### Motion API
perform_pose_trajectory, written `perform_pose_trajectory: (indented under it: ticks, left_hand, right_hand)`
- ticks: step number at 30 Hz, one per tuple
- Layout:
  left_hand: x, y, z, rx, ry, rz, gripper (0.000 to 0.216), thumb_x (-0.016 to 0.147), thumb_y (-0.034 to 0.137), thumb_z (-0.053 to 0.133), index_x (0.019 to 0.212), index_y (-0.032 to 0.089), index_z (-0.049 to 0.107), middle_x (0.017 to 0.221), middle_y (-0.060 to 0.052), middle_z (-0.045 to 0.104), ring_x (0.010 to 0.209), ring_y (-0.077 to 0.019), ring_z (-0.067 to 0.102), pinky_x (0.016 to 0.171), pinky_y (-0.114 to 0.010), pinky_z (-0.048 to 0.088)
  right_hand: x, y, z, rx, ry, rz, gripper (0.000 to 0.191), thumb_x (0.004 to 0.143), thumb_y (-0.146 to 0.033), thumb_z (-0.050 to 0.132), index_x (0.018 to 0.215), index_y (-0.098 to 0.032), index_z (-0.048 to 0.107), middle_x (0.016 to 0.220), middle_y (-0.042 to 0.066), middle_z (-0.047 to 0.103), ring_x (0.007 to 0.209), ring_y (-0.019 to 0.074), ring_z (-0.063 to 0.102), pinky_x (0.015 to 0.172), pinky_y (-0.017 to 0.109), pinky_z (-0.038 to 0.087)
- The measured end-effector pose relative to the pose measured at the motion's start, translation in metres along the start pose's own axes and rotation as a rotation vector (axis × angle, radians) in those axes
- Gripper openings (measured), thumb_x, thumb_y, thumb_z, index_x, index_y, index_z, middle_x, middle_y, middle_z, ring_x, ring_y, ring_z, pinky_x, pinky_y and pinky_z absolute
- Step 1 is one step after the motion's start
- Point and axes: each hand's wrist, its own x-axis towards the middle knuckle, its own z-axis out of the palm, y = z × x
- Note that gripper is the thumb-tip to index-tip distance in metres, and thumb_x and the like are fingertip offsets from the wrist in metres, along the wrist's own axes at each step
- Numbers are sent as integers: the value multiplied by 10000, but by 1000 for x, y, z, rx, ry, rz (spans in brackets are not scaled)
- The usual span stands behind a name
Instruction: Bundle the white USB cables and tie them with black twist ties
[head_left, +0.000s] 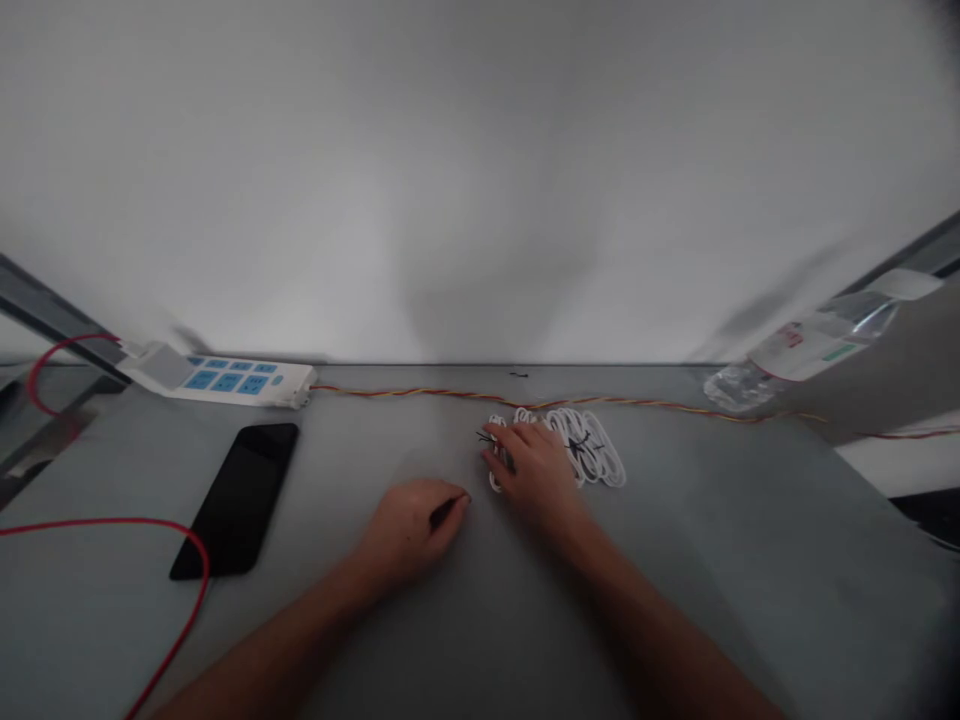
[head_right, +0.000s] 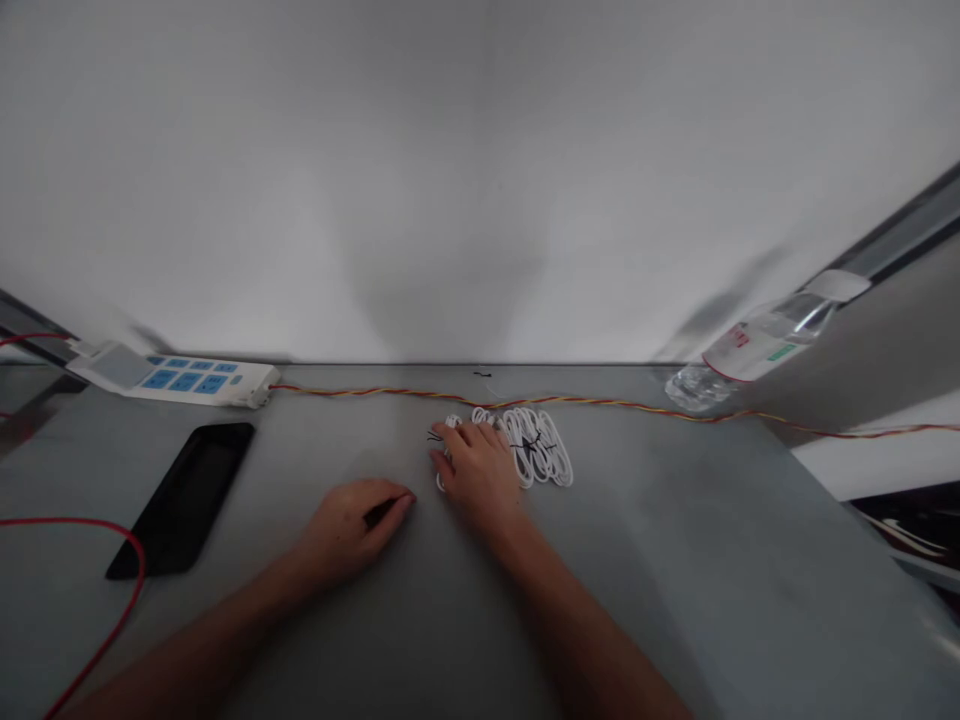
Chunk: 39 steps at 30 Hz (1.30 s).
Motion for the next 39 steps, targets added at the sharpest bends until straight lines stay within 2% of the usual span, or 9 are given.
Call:
perform_pose_trajectory:
  ticks: [5, 10, 14, 17, 21, 26, 30, 36, 39]
  left_hand:
    - [0, 3, -1, -166, 36, -105, 251, 884, 293, 495, 986, 179, 694, 880, -72, 730, 770, -203, 652, 743, -327, 470]
    - [4, 6, -1, -868, 12, -421, 506, 874, 441, 513, 1283, 145, 527, 1052, -129, 696, 851, -213, 662, 571, -255, 453]
    - [7, 9, -3, -1249, -13, -454, 459, 812, 437, 621, 1177, 159, 607, 1108, -131, 675, 926, -209, 648, 550, -197, 403]
    - [8, 9, -2, -1273, 62, -482, 447, 750, 408, 700, 1111, 155, 623, 1032, -111, 695, 823, -171, 649, 512, -180, 369]
    - [7, 8, -1, -1112, 207, -505, 460, 713, 431, 719, 1049, 131, 623, 955, -97, 690, 731, -155, 624, 487, -190, 387]
    - [4, 9, -5, -892, 171, -418, 354, 778, 410, 655, 1008, 141, 647, 885, -65, 680, 671, -146, 606, 494, -211, 426]
    - [3, 9, -10, -924, 64, -385, 341, 795, 388, 645, 1037, 148, 666, 762, -33, 669, 607, -131, 580, 521, -226, 441]
    - [3, 7, -15, -1138, -31, -357, 369, 735, 431, 704, 950, 132, 704, 675, -16, 615, 521, -92, 507, 502, -218, 425]
    - [4, 7, -10, -1236, 19, -386, 379, 734, 436, 705, 968, 137, 700, 654, -9, 604, 511, -86, 502, 495, -212, 414]
  right_hand:
    - [-1, -2, -1, 176, 62, 28, 141, 869, -211, 547, 850, -188, 685, 778, 68, 690, 771, 227, 601, 717, 360, 430]
    - [-7, -14, -11, 691, 36, 270, 142, 860, -285, 545, 884, -190, 647, 762, 38, 689, 629, 157, 613, 561, 272, 470]
    - [-12, -23, -15, 972, -57, 353, 144, 853, -306, 545, 880, -193, 631, 744, 36, 697, 598, 147, 626, 514, 250, 477]
    - [-13, -25, -15, 953, -47, 304, 131, 854, -286, 549, 879, -194, 639, 751, 36, 695, 577, 134, 606, 500, 242, 474]
    - [-13, -21, -19, 695, 38, 111, 111, 853, -230, 554, 859, -203, 661, 700, 16, 651, 558, 123, 564, 482, 232, 447]
    - [-13, -19, -23, 475, 128, -75, 121, 856, -210, 577, 871, -205, 697, 801, 59, 636, 710, 163, 590, 645, 295, 490]
    - [-10, -17, -28, 627, 55, 51, 104, 841, -229, 602, 830, -195, 699, 778, 44, 611, 669, 150, 562, 604, 281, 466]
    - [-4, -5, -35, 1081, -294, 327, 163, 815, -288, 613, 714, -183, 688, 630, 1, 582, 591, 132, 538, 540, 253, 431]
    - [-5, -4, -35, 1088, -312, 344, 168, 813, -298, 610, 725, -181, 691, 593, -14, 549, 515, 108, 484, 468, 230, 378]
